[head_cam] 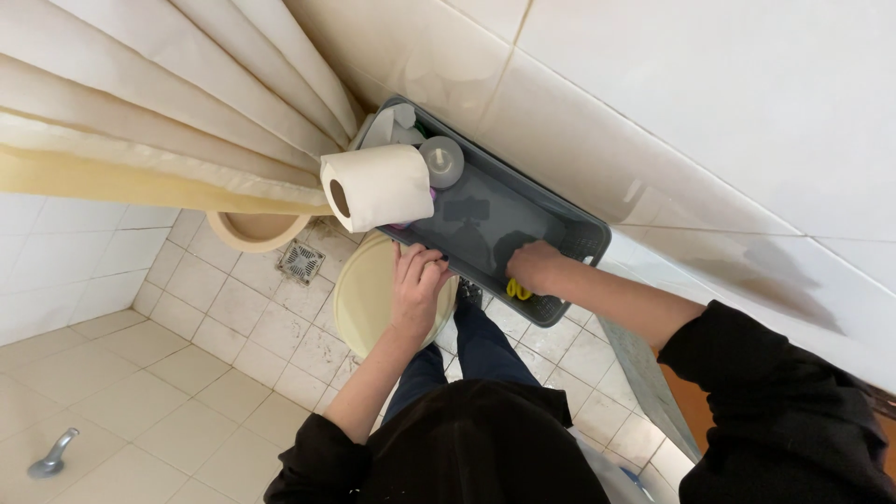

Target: Cleaning a plastic organizer bin and rearranging toiletries and bathroom supplies inside it.

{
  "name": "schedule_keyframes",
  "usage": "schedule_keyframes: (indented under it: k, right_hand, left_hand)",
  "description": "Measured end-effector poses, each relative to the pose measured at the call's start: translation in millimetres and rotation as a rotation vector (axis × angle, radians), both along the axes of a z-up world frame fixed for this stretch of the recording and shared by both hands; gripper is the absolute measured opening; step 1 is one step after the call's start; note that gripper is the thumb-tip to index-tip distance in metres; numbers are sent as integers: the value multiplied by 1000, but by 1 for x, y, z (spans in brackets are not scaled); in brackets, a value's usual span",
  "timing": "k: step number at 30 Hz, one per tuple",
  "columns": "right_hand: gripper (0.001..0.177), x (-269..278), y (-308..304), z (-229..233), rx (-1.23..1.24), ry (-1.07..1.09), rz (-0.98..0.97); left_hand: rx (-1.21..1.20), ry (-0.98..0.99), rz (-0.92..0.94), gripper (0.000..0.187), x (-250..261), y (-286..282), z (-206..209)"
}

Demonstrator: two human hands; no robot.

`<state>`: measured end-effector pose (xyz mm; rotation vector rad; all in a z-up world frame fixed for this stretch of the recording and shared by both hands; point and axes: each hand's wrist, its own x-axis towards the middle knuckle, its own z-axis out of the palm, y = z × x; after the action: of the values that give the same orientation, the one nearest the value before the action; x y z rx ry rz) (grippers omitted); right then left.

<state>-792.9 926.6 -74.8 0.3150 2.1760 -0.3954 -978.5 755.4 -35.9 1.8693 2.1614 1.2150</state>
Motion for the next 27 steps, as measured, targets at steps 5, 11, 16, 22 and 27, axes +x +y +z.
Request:
schedule_keyframes:
  k: [5, 11, 16, 22, 27]
  right_hand:
    - [50, -18, 5, 31, -7, 282, -444]
    - [54, -56, -26, -1, 655, 661, 1]
    - [46, -56, -20, 7, 1030, 156, 385]
    - [43, -35, -19, -89, 1160, -141, 223]
    - [35, -3, 14, -153, 567, 87, -302]
  left_hand:
    - [-11, -32, -31, 29, -2, -4, 4]
    - [-22, -30, -51, 29, -2, -4, -3]
    - [-28, -20, -30, 29, -1, -6, -1]
    - [-49, -1, -17, 28, 0, -4, 1]
    - [-20, 117, 50, 28, 0, 1, 7]
